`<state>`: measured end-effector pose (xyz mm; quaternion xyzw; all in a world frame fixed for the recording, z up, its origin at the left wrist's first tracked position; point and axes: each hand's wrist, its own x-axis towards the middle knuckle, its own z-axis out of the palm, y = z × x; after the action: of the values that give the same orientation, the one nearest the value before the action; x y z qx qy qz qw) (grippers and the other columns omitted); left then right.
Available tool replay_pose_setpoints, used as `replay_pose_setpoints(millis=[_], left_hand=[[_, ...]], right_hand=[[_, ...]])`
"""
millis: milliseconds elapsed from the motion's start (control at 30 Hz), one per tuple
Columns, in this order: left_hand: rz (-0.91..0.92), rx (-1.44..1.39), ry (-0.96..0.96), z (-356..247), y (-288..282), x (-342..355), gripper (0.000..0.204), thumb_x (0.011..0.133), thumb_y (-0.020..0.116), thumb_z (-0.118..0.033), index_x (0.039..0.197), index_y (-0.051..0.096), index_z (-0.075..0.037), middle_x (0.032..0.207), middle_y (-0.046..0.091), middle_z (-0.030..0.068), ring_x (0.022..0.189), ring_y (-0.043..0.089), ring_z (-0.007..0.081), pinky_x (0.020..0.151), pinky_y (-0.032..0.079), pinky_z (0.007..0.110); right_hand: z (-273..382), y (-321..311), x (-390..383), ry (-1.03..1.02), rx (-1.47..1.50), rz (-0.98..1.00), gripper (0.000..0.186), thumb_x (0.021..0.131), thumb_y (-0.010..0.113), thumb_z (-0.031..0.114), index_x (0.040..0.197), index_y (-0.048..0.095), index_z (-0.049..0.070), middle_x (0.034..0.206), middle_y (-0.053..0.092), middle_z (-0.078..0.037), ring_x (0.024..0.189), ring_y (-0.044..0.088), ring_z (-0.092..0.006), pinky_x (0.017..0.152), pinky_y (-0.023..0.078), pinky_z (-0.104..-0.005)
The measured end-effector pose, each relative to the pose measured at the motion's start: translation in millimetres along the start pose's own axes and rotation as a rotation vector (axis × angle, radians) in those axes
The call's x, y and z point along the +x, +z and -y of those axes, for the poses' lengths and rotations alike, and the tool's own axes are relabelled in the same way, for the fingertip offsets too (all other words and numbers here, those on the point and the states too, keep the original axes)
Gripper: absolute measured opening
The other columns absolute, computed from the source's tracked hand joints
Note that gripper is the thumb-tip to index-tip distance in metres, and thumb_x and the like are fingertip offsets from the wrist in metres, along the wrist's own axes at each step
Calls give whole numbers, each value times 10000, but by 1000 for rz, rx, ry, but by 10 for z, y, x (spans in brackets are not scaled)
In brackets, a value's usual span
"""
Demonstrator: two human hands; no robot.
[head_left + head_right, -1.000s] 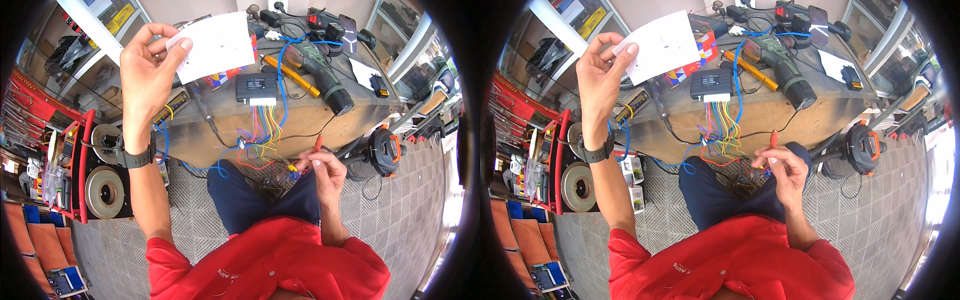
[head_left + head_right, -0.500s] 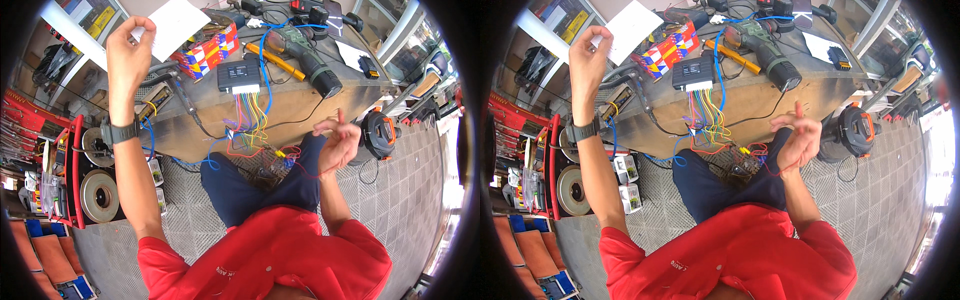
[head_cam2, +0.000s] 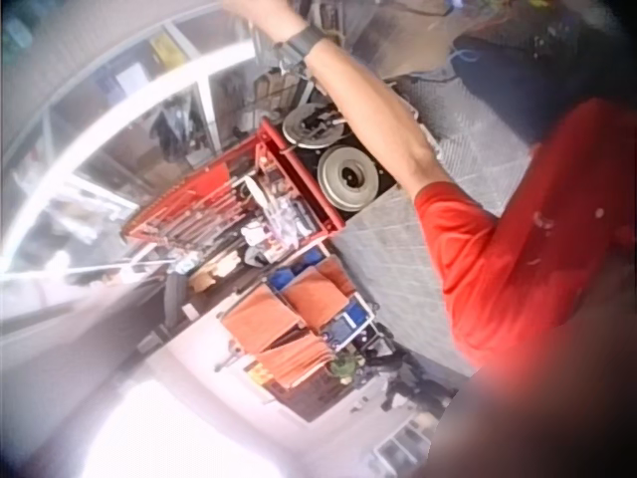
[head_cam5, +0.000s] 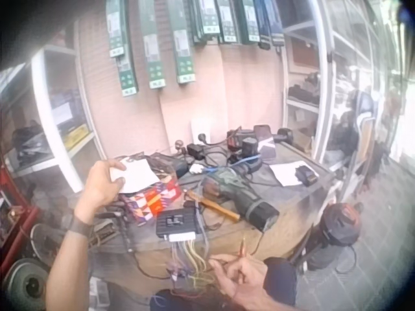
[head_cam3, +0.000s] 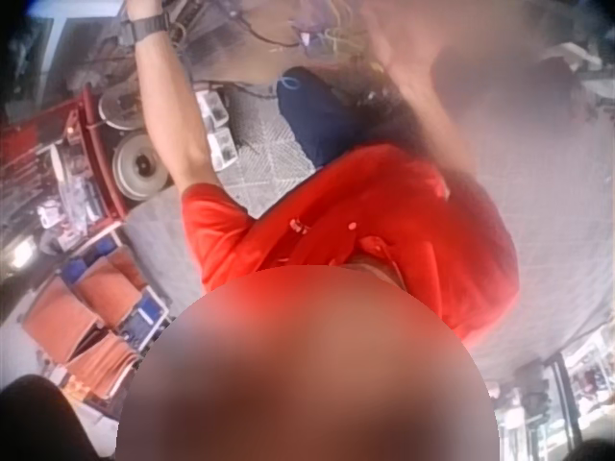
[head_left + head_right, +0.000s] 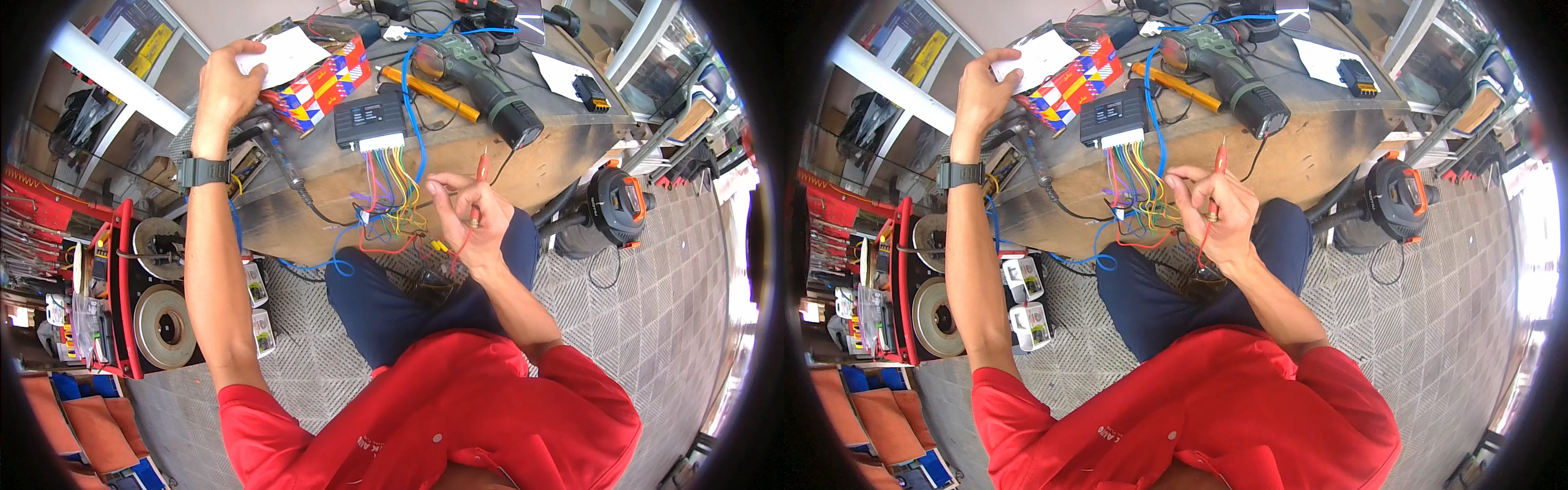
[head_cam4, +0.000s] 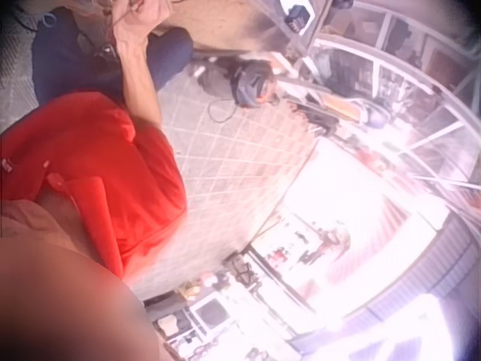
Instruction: The person sits on the floor and repairs an electrical wiring harness by stripping wire ends, twisting them together, and securing the connections with heat-shrink tubing. The person uses a utility knife to strip insulation and a lighter to shrink the tubing.
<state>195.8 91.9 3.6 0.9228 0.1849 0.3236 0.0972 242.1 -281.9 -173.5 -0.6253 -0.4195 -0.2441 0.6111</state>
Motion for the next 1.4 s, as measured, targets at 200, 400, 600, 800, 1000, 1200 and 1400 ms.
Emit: replay_pose_setpoints(millis=[200,400,600,800,1000,1200,1400], left_hand=[[-264,272,186,-186,-75,-73,395,934,868,-221,1304,829,-86,1377,769,270,1273,743,453,1099,588,501],[-430,-312,60,-858,-279,-1038,273,1017,871,-133,1254,810,-12,1143,795,132,1031,759,189,949,606,324],[-400,-721,-368,-1374,12,-2219,200,1030,877,-78,1181,787,16,971,780,26,770,659,30,676,512,206],[-369,-763,-494,-1384,327,-2694,143,1040,875,-91,1146,808,-22,678,609,-102,604,434,-29,579,279,195],[-231,-784,-580,-1426,572,-2957,124,1031,881,-88,1125,836,-20,666,531,-128,607,389,-27,568,252,212],[-16,-742,-563,-1501,865,-3002,185,1033,872,-101,1179,851,11,726,678,-48,608,491,15,552,375,239],[140,-693,-546,-1588,976,-2944,247,1071,846,-143,1224,822,50,794,680,-32,640,533,10,556,398,223]], right_hand=[[-12,-19,-82,97,26,30,434,976,841,-95,882,460,91,1048,873,-212,958,864,-211,785,640,-295],[-115,-60,-137,93,39,87,407,960,856,-92,860,500,77,1028,866,-206,943,868,-233,751,635,-306],[-118,-7,-132,99,57,159,416,958,866,-77,824,504,79,1017,875,-176,825,827,-172,659,586,-276],[-82,-28,-119,166,119,151,362,947,858,-93,894,538,66,1003,860,-156,831,820,-191,678,613,-318],[-108,-91,-89,145,88,106,374,955,859,-80,889,527,79,1041,872,-148,773,749,-153,673,558,-299],[-127,-100,-41,76,44,121,398,961,867,-60,872,513,99,1046,885,-125,652,640,-58,557,434,-243],[-157,-61,-53,54,106,92,386,962,856,-71,875,515,87,1056,880,-142,756,767,-109,616,532,-258]])
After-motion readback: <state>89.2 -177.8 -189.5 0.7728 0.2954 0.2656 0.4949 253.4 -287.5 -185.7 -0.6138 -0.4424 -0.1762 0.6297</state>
